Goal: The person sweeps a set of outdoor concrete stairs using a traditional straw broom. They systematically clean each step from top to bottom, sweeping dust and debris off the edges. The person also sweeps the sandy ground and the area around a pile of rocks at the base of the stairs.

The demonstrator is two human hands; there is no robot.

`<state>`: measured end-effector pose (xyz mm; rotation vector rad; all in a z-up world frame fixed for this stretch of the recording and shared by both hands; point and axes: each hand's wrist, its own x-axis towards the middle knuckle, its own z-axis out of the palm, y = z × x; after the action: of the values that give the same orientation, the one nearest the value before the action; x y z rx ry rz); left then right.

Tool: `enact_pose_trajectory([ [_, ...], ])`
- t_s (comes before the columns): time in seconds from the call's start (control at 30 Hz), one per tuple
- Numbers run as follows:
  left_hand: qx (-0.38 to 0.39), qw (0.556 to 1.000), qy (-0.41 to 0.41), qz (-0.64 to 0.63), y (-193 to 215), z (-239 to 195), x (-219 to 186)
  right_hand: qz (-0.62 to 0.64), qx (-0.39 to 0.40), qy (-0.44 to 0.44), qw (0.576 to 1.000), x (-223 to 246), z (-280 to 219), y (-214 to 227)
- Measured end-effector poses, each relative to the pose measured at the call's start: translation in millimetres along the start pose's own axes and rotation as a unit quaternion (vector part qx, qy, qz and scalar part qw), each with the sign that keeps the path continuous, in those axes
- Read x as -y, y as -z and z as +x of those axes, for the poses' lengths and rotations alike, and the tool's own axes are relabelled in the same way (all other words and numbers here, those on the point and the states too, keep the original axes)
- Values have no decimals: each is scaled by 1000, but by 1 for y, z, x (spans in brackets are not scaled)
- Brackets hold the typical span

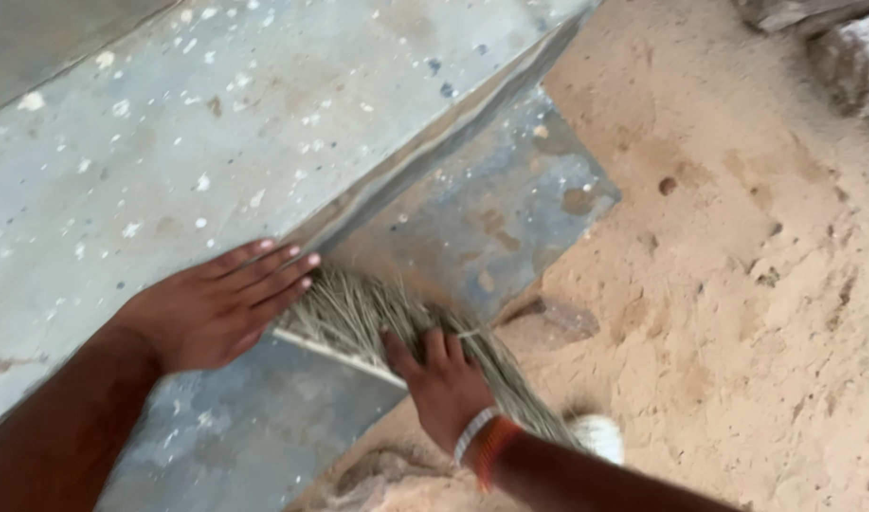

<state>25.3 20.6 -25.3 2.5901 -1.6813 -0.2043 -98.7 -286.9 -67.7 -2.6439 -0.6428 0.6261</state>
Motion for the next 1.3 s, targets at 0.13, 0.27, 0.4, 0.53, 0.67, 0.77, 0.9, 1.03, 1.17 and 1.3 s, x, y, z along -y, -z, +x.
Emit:
enact_pose_trajectory([
  [0.13,58,998,18,16,4,5,-1,44,13,36,998,55,-1,-4],
  [0.27,126,980,36,153,4,2,-4,31,31,151,988,88,56,-31],
  [0.4,96,991,40,86,2,8,-7,-53,124,205,969,44,79,-50],
  [0.53,205,945,3,253,17,15,-6,-73,-28,156,985,-32,52,-24],
  [0.67,185,943,9,276,17,15,-14,-129,195,-5,972,-42,-22,1],
  [0.77,144,942,13,302,17,13,-15,-96,170,132,972,-7,-30,-14],
  [0.9,182,919,2,350,17,15,-17,-72,203,249,944,36,13,-61],
  [1.03,144,918,2,369,17,10,-17,-112,-98,207,967,-42,23,-82],
  [1.17,190,918,29,347,12,9,-19,-201,-70,137,967,-142,-25,-42],
  [1.3,222,916,42,333,9,4,-19,-119,42,44,991,-132,-55,3],
])
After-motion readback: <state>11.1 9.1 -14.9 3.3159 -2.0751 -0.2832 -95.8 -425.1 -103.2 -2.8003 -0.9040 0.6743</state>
